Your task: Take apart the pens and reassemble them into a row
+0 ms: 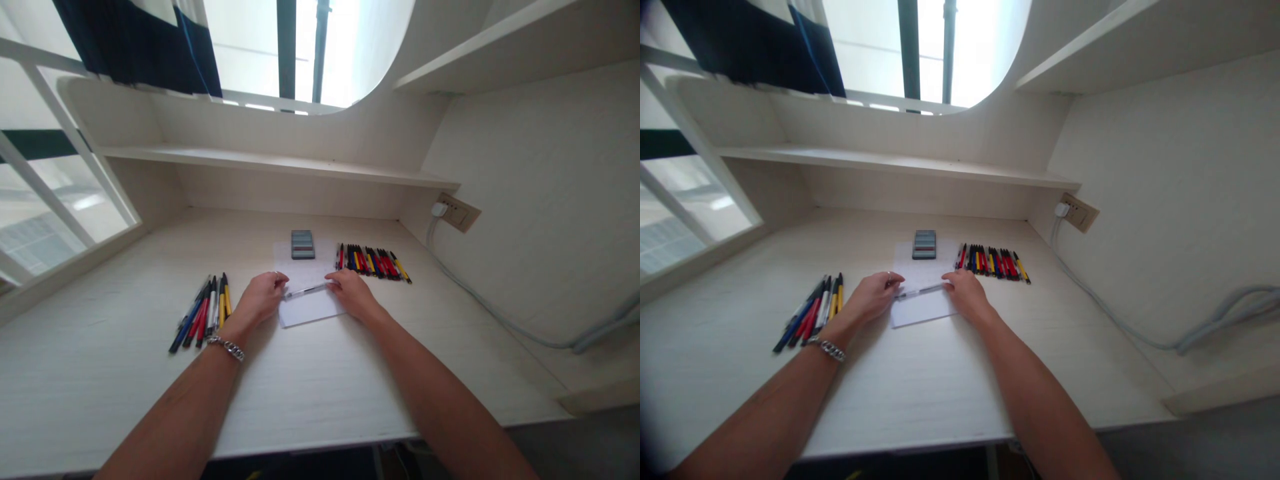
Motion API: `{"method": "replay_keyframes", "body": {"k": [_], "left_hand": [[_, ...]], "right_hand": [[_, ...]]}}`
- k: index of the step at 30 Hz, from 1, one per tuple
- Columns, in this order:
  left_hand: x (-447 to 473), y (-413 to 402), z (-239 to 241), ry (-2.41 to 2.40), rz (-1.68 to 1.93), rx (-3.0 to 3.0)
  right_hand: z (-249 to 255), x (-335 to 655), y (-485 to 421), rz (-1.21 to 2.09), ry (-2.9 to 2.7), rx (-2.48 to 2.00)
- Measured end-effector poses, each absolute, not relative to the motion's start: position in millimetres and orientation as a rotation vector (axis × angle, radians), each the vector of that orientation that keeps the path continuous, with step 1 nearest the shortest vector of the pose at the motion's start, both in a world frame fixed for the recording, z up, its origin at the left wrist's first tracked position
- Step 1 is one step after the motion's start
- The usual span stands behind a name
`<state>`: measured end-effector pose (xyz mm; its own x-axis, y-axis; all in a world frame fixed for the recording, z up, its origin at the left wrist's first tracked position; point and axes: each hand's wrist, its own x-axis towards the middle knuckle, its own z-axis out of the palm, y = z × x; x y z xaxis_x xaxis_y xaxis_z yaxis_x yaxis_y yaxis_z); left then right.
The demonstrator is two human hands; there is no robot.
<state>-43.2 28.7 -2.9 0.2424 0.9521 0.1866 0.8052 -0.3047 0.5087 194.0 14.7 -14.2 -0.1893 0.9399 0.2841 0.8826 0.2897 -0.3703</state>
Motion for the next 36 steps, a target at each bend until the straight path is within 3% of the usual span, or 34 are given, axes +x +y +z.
{"method": "replay_keyframes", "body": {"k": [8, 23, 36], "left_hand": [[-37, 24, -1, 1.564, 0.651, 2.272], [-25, 15, 6, 1.329, 0.631, 2.524], [-17, 8, 1, 1.332, 0.771, 2.399]], "right_hand": [[-18, 189, 15, 0.103, -2.153, -1.627], [-2, 188, 1, 0.350, -1.991, -1.354], [-4, 186, 1, 0.884, -1.894, -1.395]]}}
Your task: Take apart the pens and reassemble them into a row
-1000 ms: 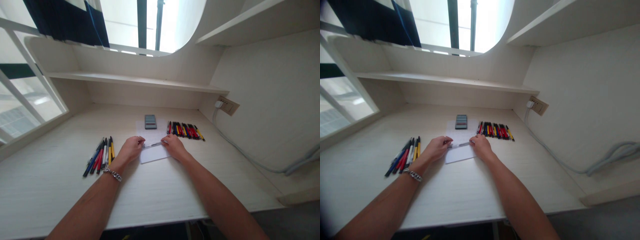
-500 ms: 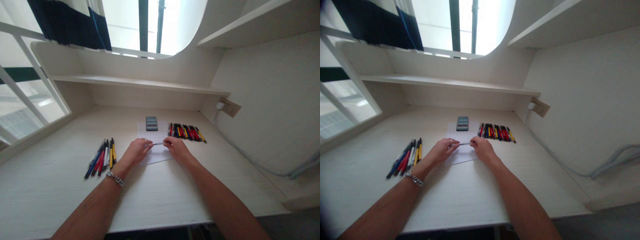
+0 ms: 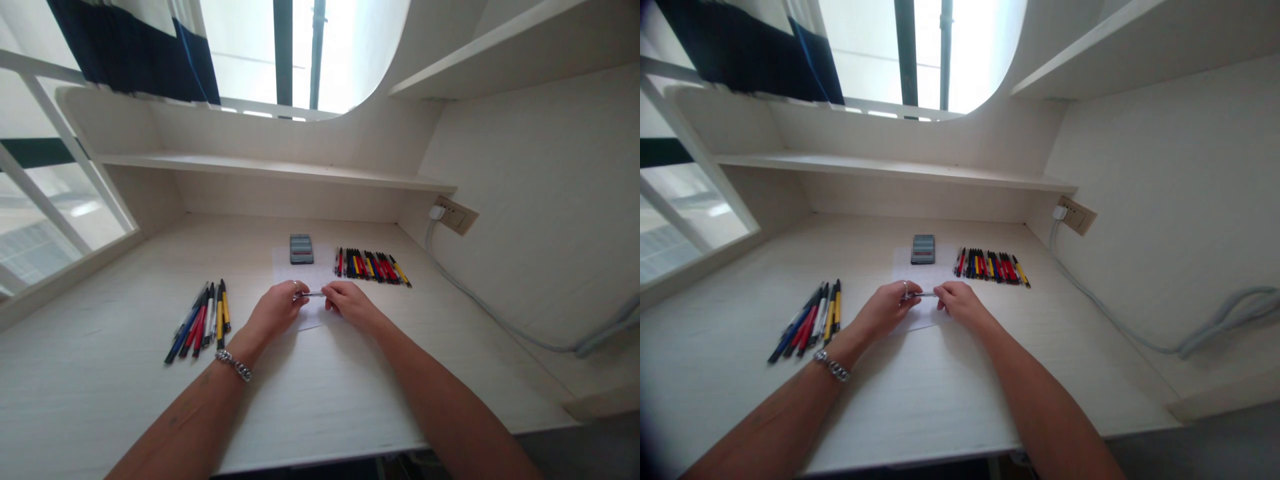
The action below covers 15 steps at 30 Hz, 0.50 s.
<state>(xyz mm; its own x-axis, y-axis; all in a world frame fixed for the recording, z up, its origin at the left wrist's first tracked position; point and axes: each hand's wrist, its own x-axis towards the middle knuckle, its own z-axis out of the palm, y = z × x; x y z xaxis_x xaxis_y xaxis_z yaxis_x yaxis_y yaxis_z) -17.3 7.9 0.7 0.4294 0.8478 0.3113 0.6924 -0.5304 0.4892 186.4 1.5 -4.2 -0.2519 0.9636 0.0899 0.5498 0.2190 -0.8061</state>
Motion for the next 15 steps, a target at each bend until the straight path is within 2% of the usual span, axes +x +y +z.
{"method": "replay_keyframes", "body": {"k": [4, 15], "left_hand": [[-15.6, 6.0, 4.3, 1.326, 0.730, 2.440], [-20.3, 9.3, 5.2, 1.342, 0.620, 2.354]], "right_hand": [[-9.0, 187.1, 3.7, 0.984, -1.795, -1.336], [-7.5, 179.1, 1.6, 0.981, -1.618, -1.143]]}}
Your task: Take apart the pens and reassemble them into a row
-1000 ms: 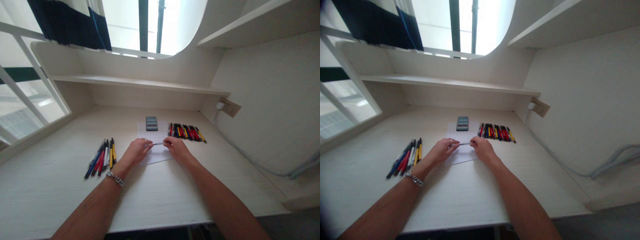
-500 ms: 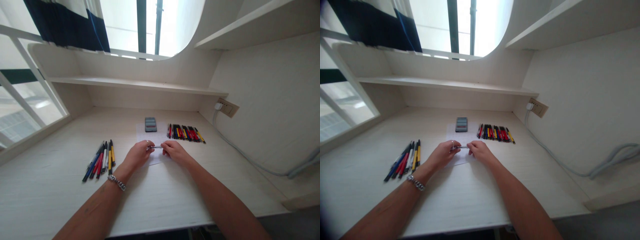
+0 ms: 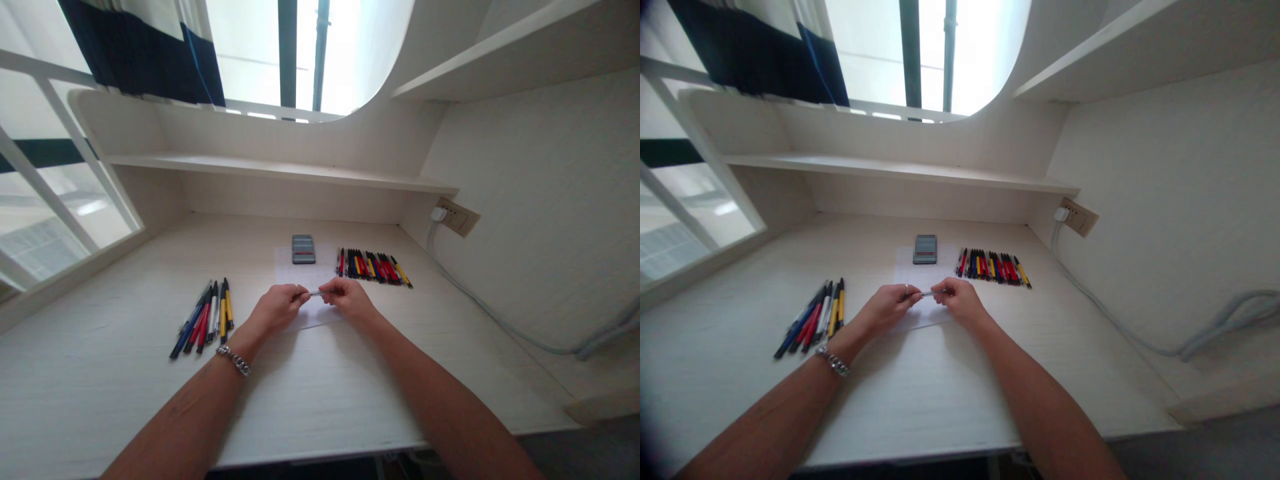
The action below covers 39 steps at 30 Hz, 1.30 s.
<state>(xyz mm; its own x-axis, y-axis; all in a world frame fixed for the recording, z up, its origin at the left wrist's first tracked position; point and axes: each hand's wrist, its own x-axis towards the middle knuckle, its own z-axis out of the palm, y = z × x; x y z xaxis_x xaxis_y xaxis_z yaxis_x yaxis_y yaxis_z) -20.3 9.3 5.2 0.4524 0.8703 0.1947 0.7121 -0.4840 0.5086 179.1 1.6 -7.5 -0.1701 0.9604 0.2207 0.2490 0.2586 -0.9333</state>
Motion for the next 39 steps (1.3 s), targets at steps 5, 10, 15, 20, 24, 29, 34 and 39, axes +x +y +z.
{"method": "replay_keyframes", "body": {"k": [5, 10, 15, 20, 24, 29, 34, 39], "left_hand": [[-19.4, 8.3, 6.4, 1.352, 0.669, 2.333], [-18.7, 6.6, 6.7, 1.348, 0.690, 2.327], [-18.5, 5.6, 7.0, 1.303, 0.670, 2.354], [-19.3, 7.5, 5.6, 1.319, 0.670, 2.333], [-20.0, 8.2, 4.6, 1.310, 0.693, 2.310], [-20.3, 7.3, 4.5, 1.275, 0.701, 2.308], [-18.8, 6.6, 5.6, 1.216, 0.690, 2.316], [-19.0, 6.7, 4.9, 1.211, 0.695, 2.358]], "right_hand": [[-7.5, 181.1, 2.4, 1.006, -1.603, -1.229], [-9.0, 183.6, 2.7, 1.014, -1.637, -1.340], [-7.9, 183.7, 1.2, 1.010, -1.595, -1.208], [-7.5, 183.5, 2.4, 1.045, -1.560, -1.203], [-7.2, 185.3, 2.3, 0.979, -1.617, -1.352], [-7.9, 186.2, 1.5, 0.956, -1.640, -1.243], [-7.2, 185.3, 2.5, 1.026, -1.554, -1.227], [-4.9, 186.7, 1.4, 0.936, -1.666, -1.348]]}}
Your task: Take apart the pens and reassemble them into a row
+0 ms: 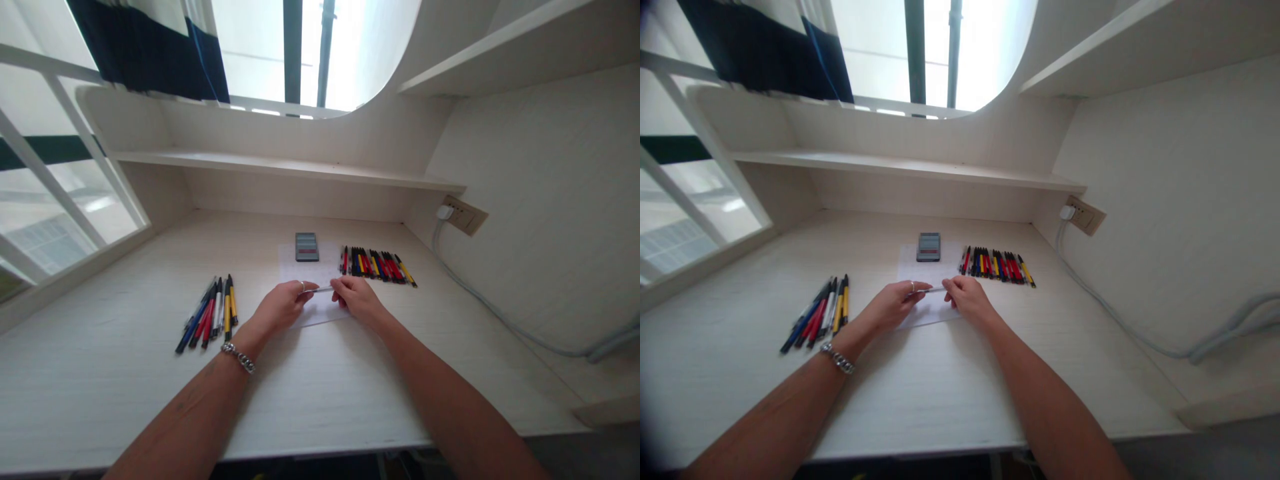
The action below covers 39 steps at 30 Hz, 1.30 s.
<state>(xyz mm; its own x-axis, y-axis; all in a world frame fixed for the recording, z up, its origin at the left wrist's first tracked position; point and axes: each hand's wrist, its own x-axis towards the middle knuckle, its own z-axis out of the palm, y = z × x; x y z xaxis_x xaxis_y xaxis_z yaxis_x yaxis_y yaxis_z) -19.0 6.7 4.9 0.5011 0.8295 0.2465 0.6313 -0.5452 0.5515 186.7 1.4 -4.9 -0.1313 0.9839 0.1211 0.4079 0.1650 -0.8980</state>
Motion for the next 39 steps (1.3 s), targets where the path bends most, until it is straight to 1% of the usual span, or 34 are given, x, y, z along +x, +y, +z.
{"method": "replay_keyframes", "body": {"k": [5, 11, 16, 22, 29, 34, 39], "left_hand": [[-20.5, 6.9, 6.3, 1.231, 0.668, 2.393], [-19.9, 4.8, 8.6, 1.326, 0.603, 2.417], [-20.6, 4.9, 8.7, 1.399, 0.562, 2.463], [-19.3, 6.0, 8.5, 1.307, 0.606, 2.442], [-20.5, 7.6, 4.0, 1.291, 0.640, 2.322], [-20.6, 7.3, 3.5, 1.281, 0.655, 2.305], [-22.5, 9.4, 3.4, 1.267, 0.644, 2.327]], "right_hand": [[-5.6, 185.4, 0.7, 0.934, -1.628, -1.215], [-7.5, 186.1, 2.6, 0.921, -1.678, -1.326], [-9.1, 186.1, 2.9, 0.876, -1.687, -1.223], [-5.2, 183.9, 1.0, 0.851, -1.734, -1.362], [-0.2, 184.5, -0.9, 0.819, -1.734, -1.240], [-1.1, 182.9, -1.4, 0.865, -1.779, -1.313], [-0.9, 185.8, -0.8, 0.794, -1.749, -1.288]]}}
